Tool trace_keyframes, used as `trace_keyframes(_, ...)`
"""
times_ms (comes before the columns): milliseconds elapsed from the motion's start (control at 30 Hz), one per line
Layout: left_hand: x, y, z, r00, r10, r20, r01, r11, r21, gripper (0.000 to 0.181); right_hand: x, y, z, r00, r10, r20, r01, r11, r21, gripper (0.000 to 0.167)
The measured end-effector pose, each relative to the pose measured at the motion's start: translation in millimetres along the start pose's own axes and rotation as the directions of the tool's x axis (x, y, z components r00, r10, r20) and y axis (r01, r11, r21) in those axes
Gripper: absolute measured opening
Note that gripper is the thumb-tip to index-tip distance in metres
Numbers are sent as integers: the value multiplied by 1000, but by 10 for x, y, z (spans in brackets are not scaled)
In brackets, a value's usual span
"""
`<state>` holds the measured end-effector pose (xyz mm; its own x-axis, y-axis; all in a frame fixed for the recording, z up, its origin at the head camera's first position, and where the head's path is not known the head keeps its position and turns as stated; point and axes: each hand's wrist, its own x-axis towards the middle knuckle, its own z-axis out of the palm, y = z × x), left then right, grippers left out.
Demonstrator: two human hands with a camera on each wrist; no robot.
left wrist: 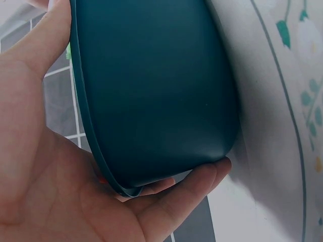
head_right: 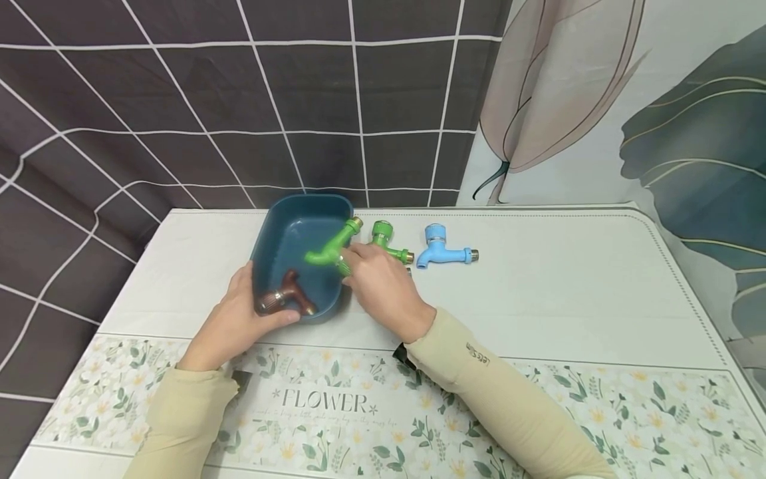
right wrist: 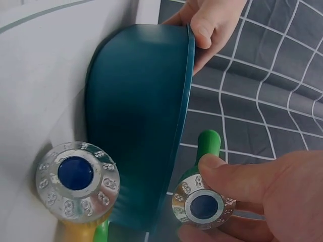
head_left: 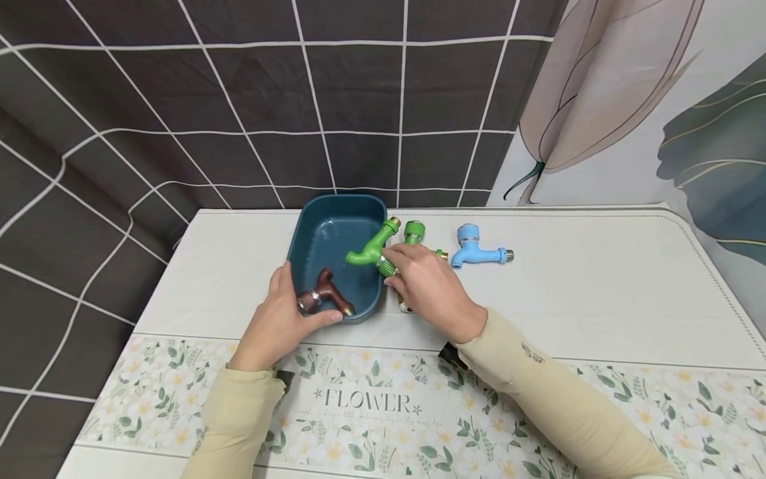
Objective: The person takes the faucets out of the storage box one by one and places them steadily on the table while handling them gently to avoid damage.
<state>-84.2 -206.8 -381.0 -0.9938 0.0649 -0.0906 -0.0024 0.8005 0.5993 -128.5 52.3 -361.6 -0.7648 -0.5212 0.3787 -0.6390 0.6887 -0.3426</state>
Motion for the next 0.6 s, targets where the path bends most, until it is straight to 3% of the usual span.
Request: trace_keyframes(600, 9, -12, 4, 1000, 0, 2, 0, 1000, 3, 127, -147, 41, -12, 1000, 19, -14, -19, 1000, 0, 44)
